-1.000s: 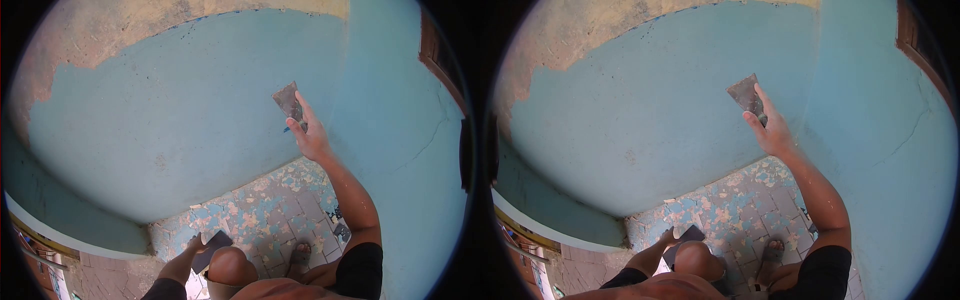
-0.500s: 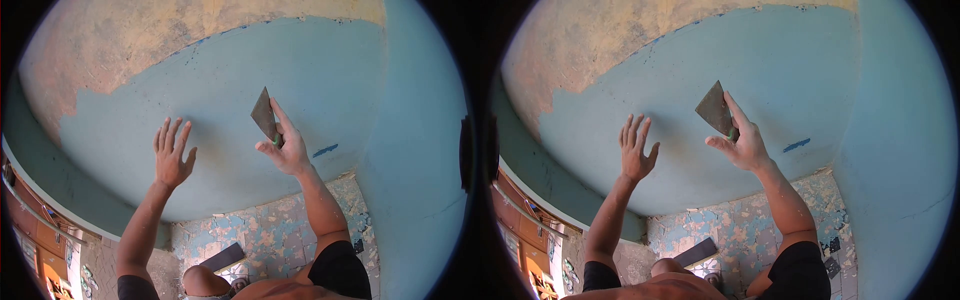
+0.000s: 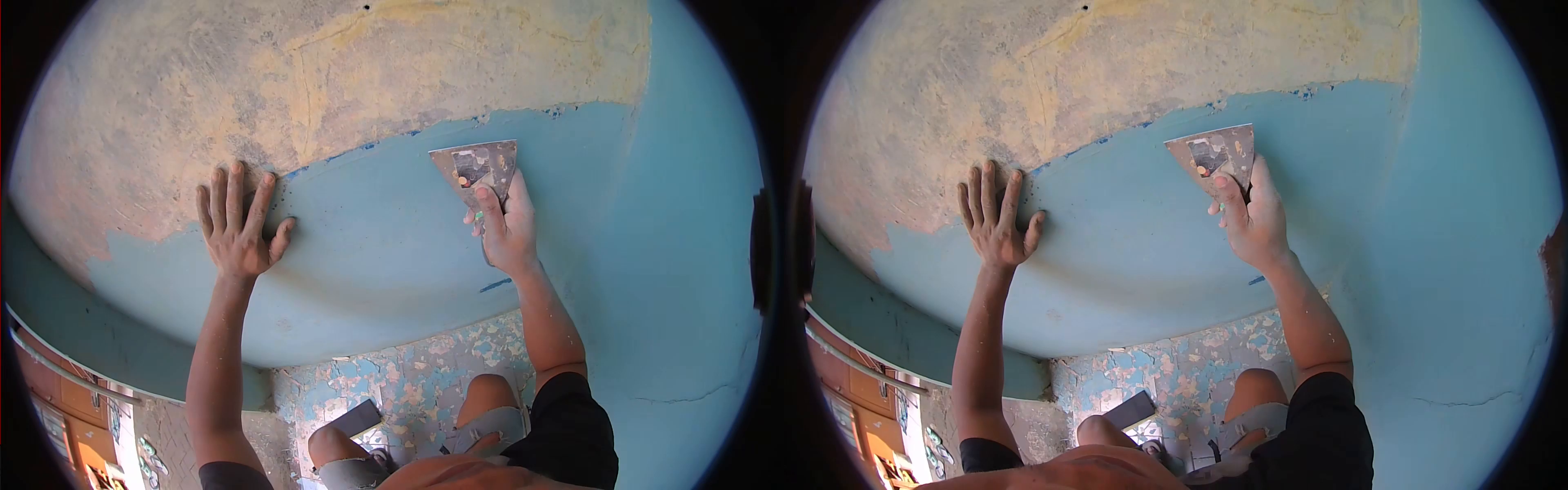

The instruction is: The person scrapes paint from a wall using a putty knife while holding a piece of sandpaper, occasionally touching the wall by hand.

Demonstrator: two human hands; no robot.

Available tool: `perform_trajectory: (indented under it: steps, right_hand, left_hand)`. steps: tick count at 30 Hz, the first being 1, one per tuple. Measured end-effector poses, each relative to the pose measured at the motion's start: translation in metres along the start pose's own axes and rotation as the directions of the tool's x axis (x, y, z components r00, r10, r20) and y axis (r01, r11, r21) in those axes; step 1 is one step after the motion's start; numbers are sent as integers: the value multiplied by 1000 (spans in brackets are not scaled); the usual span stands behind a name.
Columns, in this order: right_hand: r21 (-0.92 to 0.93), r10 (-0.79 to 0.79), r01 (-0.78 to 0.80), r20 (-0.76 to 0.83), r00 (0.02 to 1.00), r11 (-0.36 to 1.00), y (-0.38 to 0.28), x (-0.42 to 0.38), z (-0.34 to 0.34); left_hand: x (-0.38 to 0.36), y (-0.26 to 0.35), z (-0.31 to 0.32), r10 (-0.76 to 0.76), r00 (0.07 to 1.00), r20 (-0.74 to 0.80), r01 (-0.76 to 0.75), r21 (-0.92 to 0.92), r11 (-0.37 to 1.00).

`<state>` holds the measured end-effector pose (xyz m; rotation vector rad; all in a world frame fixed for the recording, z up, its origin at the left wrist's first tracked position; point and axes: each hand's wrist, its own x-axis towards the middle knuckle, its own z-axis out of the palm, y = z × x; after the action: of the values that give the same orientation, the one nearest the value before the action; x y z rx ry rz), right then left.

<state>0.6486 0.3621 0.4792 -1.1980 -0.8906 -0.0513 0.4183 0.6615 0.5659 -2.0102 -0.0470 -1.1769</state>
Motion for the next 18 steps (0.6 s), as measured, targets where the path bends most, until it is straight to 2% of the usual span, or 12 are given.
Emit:
perform_trajectory:
  steps: [5,7,14,16,17,18]
  right_hand:
    - [-2,57,-57,17,998,998,-10,9,-1]
    - [-79,116,-110,77,990,991,-14,16,-5]
    - [-156,134,-126,45,990,980,-18,14,-4]
    - [-280,187,-137,159,970,950,-21,7,-1]
    - [-287,197,-148,152,969,946,-20,0,0]
    - [-372,111,-20,225,968,928,-17,-8,3]
  left_hand:
    - [-8,-3,5,19,1000,18,-19,2,1000]
    - [-9,-2,6,-32,999,30,32,-11,999]
    - [-7,-2,7,-22,1000,16,22,-22,1000]
    - [-6,-2,7,-19,1000,8,19,-34,999]
    - [-7,-2,6,-17,1000,9,17,-34,999]
    - [-7,-1,5,-17,1000,13,17,-46,999]
